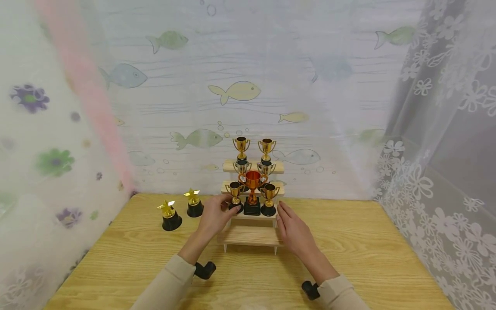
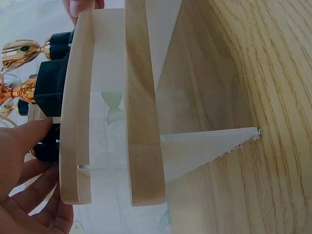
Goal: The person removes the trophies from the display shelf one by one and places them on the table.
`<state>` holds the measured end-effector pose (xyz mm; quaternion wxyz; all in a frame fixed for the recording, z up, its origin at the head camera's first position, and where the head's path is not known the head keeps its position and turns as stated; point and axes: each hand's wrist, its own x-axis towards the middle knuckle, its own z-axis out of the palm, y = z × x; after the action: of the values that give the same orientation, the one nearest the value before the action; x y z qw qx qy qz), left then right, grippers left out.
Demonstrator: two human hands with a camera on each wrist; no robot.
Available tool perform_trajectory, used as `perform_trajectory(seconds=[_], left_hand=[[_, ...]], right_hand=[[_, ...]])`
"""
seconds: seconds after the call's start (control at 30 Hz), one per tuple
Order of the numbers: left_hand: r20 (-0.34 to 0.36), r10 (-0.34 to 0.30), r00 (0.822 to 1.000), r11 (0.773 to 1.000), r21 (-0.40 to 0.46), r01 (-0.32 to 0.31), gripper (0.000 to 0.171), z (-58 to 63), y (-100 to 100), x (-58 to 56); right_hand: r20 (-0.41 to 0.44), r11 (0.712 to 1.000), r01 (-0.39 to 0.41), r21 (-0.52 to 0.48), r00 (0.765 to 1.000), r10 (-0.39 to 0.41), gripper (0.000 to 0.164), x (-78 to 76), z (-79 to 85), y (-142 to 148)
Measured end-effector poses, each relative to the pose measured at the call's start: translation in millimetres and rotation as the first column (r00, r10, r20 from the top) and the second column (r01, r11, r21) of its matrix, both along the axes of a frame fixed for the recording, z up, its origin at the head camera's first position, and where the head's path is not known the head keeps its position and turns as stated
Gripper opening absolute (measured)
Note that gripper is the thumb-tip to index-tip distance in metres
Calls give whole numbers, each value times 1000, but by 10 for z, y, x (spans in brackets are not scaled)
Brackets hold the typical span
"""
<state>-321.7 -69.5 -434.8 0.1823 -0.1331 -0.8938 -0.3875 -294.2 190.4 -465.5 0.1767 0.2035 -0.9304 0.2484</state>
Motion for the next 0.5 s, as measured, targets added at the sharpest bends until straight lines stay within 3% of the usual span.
perform_trajectory(seconds=[0.5], left_hand=[[12, -30, 999, 999, 45, 29, 28, 86, -60, 79]], right_hand=[[18, 1000, -1, -4, 1000, 1, 46, 15, 9, -4]])
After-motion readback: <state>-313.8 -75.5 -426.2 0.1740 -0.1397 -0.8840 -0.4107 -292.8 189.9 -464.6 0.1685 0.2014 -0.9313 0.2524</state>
